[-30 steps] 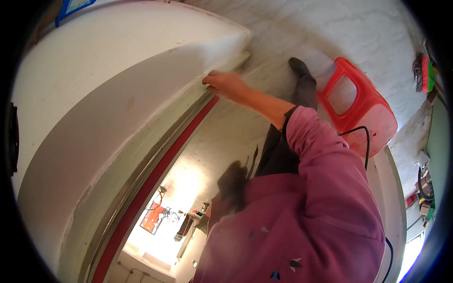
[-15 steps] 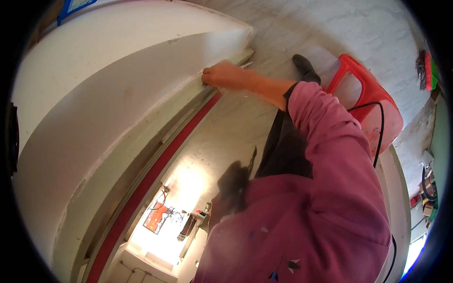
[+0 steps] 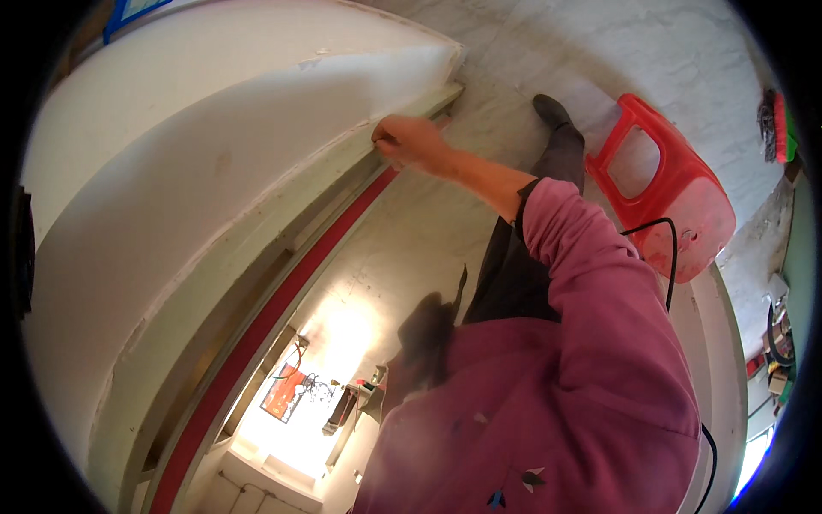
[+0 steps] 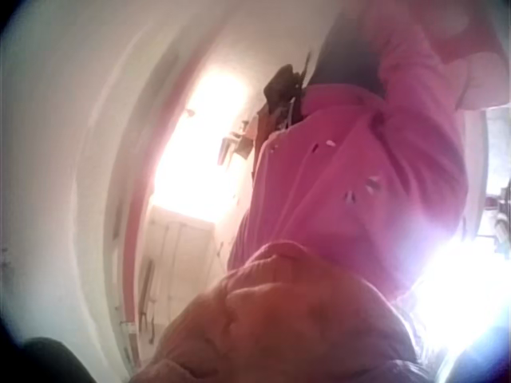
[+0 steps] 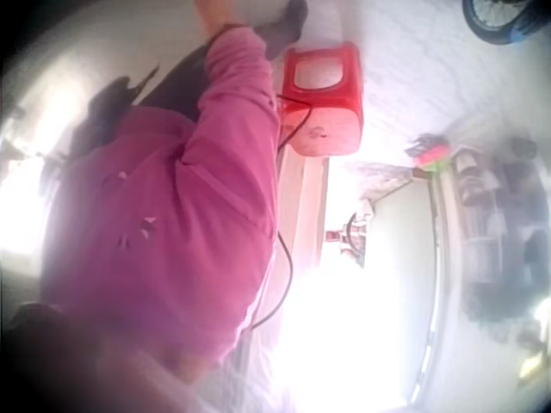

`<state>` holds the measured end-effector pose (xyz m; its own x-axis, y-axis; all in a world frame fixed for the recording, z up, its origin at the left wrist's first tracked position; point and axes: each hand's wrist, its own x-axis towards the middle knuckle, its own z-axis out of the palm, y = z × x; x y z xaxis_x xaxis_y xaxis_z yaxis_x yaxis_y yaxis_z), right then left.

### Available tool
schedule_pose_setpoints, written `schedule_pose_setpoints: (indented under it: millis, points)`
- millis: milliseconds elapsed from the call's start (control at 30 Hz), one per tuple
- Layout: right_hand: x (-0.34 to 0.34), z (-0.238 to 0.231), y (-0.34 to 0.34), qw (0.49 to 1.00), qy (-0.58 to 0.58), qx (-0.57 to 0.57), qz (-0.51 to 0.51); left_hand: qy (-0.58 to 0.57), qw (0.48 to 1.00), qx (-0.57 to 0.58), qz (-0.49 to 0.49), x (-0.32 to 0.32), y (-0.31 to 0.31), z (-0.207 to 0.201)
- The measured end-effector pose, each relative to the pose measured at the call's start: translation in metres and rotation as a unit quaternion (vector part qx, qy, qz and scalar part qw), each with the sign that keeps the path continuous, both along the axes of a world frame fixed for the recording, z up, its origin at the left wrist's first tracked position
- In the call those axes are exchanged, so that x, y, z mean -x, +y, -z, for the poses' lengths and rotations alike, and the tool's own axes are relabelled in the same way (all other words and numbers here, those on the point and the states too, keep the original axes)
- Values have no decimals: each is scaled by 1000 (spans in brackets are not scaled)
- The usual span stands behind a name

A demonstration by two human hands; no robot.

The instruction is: Clean the top and side of a door frame using a cloth and a scouring pad.

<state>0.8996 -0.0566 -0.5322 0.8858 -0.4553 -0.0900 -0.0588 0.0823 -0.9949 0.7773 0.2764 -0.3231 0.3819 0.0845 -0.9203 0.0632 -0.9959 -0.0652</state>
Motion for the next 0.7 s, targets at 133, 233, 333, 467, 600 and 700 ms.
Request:
schedule_pose_setpoints:
  millis: [133,233,333,467,600,700]
  points:
    - [3,5,-2,994,-35,101,33,19,996,-65,-65,-4,-25,-6]
    - [1,-1,-9,972,-134,185,62,20,995,-53,-81,0,-17,-5]
    - [0,-7,-17,974,-110,195,-37,23,996,-51,-66,3,-12,0]
    - [-2,-4,-22,956,-137,245,-84,13,998,-39,-53,6,-9,-1]
    - [-5,0,-23,944,-137,287,-90,14,991,20,-129,14,10,5]
    - [-5,0,-22,966,-108,216,-94,23,984,38,-173,14,6,5]
